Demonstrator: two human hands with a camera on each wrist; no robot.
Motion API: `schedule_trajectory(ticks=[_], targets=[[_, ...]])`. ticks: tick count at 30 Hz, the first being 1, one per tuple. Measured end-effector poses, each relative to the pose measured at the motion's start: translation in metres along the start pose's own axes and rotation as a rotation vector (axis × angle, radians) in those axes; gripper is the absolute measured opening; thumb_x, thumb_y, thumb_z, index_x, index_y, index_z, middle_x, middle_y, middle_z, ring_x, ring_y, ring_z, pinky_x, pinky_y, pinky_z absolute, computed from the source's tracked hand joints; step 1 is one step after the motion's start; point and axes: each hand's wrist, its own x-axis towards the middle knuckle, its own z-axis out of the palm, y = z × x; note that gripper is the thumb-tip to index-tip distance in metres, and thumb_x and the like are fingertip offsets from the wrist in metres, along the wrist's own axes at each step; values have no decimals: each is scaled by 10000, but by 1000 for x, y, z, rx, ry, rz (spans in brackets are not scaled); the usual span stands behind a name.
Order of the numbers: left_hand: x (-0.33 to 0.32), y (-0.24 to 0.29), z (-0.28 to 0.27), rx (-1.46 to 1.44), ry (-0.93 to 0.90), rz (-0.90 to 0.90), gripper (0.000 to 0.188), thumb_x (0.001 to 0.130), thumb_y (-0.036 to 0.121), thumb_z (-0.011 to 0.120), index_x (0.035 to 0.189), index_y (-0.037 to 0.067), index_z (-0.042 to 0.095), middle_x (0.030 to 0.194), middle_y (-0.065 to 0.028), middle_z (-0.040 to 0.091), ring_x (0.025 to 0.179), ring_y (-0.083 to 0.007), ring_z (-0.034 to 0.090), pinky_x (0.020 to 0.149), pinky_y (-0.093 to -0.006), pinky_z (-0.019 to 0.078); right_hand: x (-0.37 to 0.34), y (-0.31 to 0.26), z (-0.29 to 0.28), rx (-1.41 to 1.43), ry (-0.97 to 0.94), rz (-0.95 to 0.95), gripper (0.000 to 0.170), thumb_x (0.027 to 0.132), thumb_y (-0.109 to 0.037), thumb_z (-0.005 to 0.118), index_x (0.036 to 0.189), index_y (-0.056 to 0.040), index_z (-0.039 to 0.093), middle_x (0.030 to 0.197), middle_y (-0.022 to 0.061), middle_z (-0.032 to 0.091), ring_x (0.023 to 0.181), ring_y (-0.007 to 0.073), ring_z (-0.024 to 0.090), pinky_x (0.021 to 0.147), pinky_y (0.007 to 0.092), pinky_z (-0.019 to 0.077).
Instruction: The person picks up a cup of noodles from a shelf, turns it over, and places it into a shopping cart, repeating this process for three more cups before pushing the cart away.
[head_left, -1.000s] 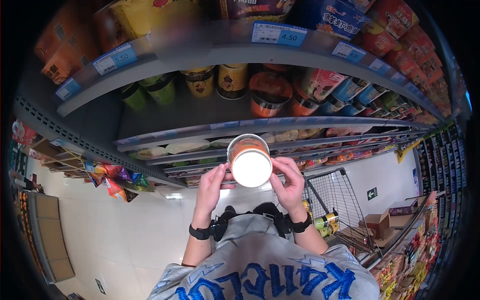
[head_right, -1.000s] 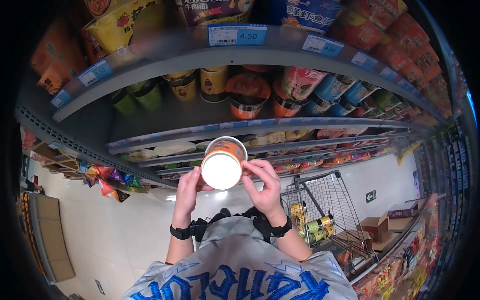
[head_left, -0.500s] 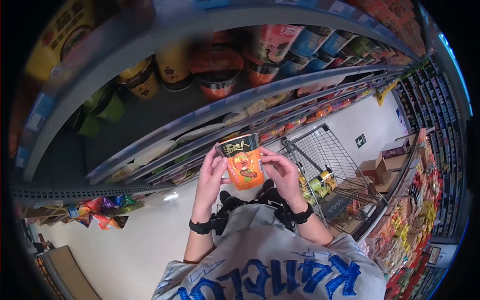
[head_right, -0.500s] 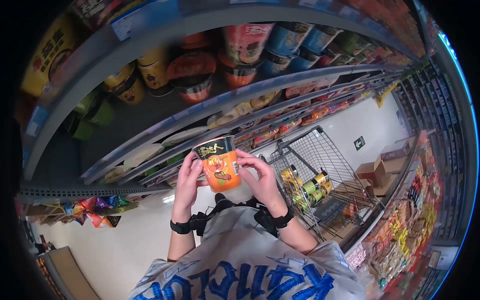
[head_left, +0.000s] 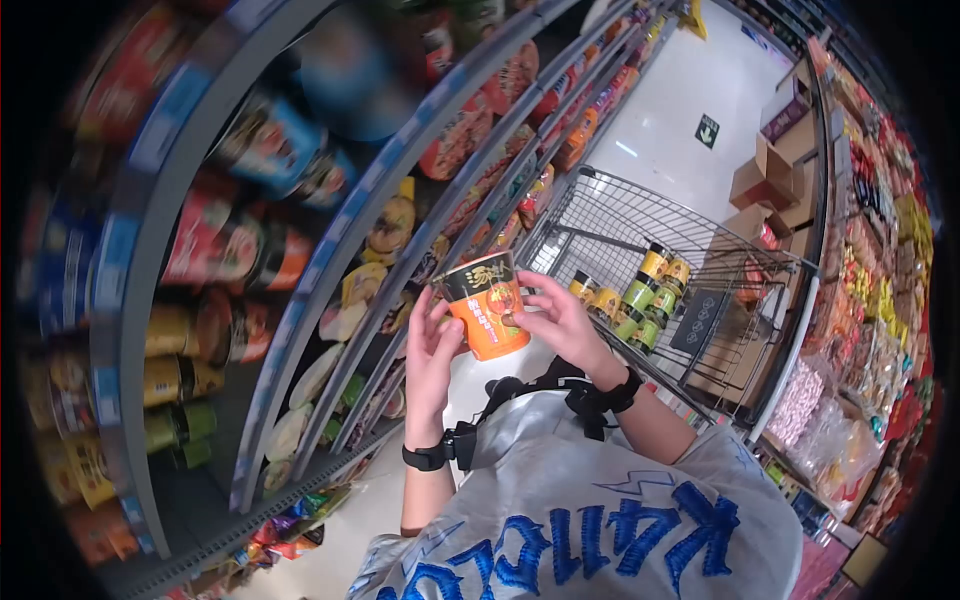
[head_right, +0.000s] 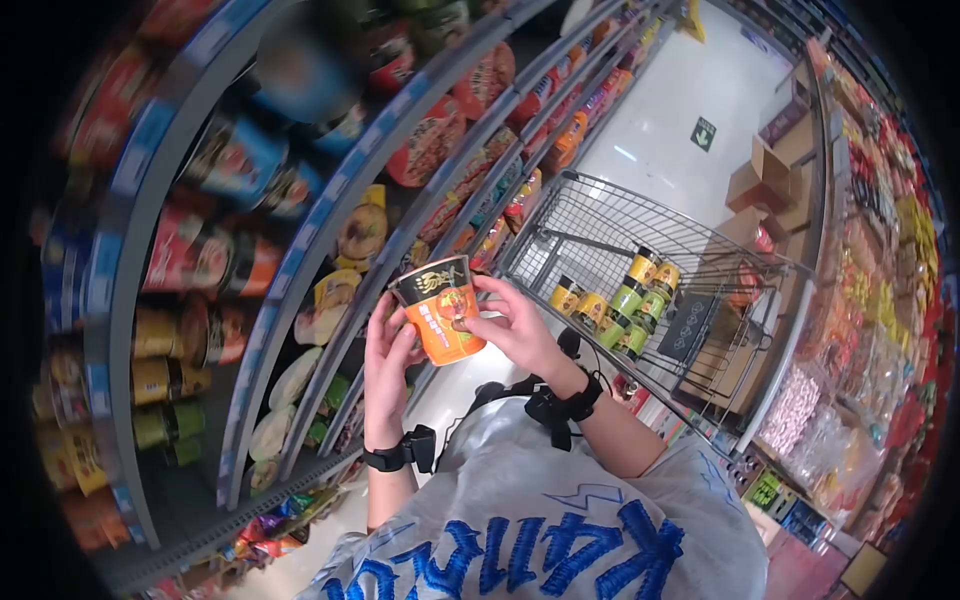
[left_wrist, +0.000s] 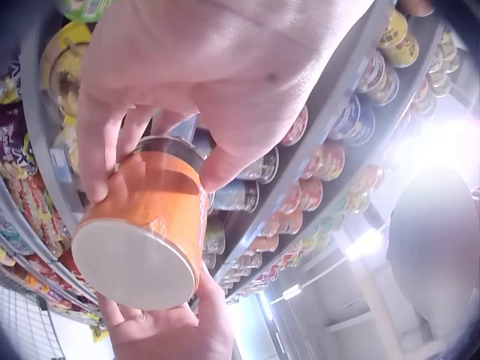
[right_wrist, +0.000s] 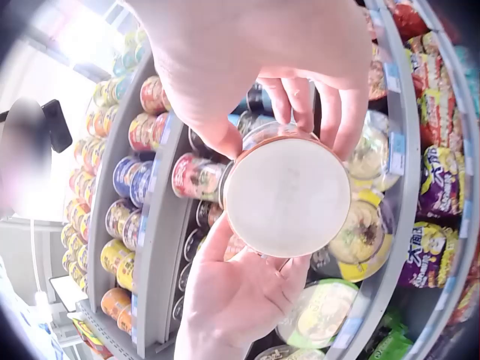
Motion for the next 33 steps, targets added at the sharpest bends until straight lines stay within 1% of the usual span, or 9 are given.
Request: schedule_trajectory(ticks=[7, 15, 17, 20, 24, 27, 28, 31, 33], targets=[[98, -59, 128, 180, -220, -224, 557, 961, 205, 624, 1440, 38, 397, 1408, -135, 487, 1193, -193, 551, 900, -325, 511, 9, 26, -167, 211, 170, 180, 556, 888, -118, 693, 1337, 0, 386, 1259, 117, 537, 1098, 157, 592, 923, 296, 488], [202, -172, 264, 477, -437, -416, 563, 951, 231, 637, 1418, 10, 414, 1401, -123, 505, 1157, -182, 571, 883, -314, 487, 7, 96, -323, 146, 515, 321, 781, 790, -289, 818, 1341, 59, 387, 1276, 176, 534, 1164, 236, 550, 981, 344, 464], [229, -207, 285, 512, -506, -457, 562, 947, 245, 636, 1412, 13, 420, 1383, -119, 521, 1153, -182, 569, 875, -307, 486, 7, 125, -352, 125, 572, 336, 773, 814, -262, 801, 1361, 74, 370, 1278, 159, 553, 1167, 204, 548, 998, 324, 437], [261, -258, 305, 563, -559, -539, 558, 937, 277, 639, 1388, 14, 440, 1362, -120, 533, 1164, -187, 553, 885, -308, 475, 4, 153, -384, 184, 623, 416, 796, 804, -276, 812, 1352, 79, 358, 1210, 182, 594, 1112, 206, 583, 972, 319, 454], [277, -311, 316, 603, -599, -713, 633, 918, 244, 640, 1468, 147, 341, 1231, -84, 569, 1147, -207, 553, 912, -409, 471, 2, 211, -408, 217, 711, 468, 832, 785, -297, 829, 1326, 93, 332, 1177, 187, 607, 1085, 198, 597, 931, 307, 482], [283, -341, 315, 640, -625, -782, 641, 935, 308, 611, 1482, 149, 318, 1306, -104, 529, 1193, -202, 525, 994, -427, 427, 4, 241, -421, 241, 731, 512, 835, 785, -310, 827, 1314, 107, 333, 1160, 181, 616, 1057, 191, 610, 904, 298, 497], [285, -352, 314, 649, -611, -786, 645, 932, 313, 610, 1474, 118, 319, 1285, -97, 535, 1181, -209, 532, 998, -427, 424, 6, 249, -421, 253, 786, 436, 781, 741, -360, 847, 1227, 71, 413, 1115, 165, 607, 906, 183, 642, 692, 290, 544], [289, -382, 310, 687, -483, -790, 651, 928, 318, 607, 1464, 84, 320, 1288, -99, 536, 1184, -216, 529, 989, -418, 425, 8, 259, -434, 231, 738, 578, 815, 783, -311, 824, 1316, 106, 371, 1156, 179, 622, 1040, 185, 620, 882, 287, 504], [297, -402, 306, 669, -479, -809, 626, 928, 317, 604, 1440, 65, 346, 1290, -101, 536, 1190, -220, 524, 986, -421, 427, 13, 273, -439, 200, 761, 598, 833, 782, -313, 823, 1335, 106, 362, 1154, 181, 622, 1039, 187, 620, 875, 288, 506]])
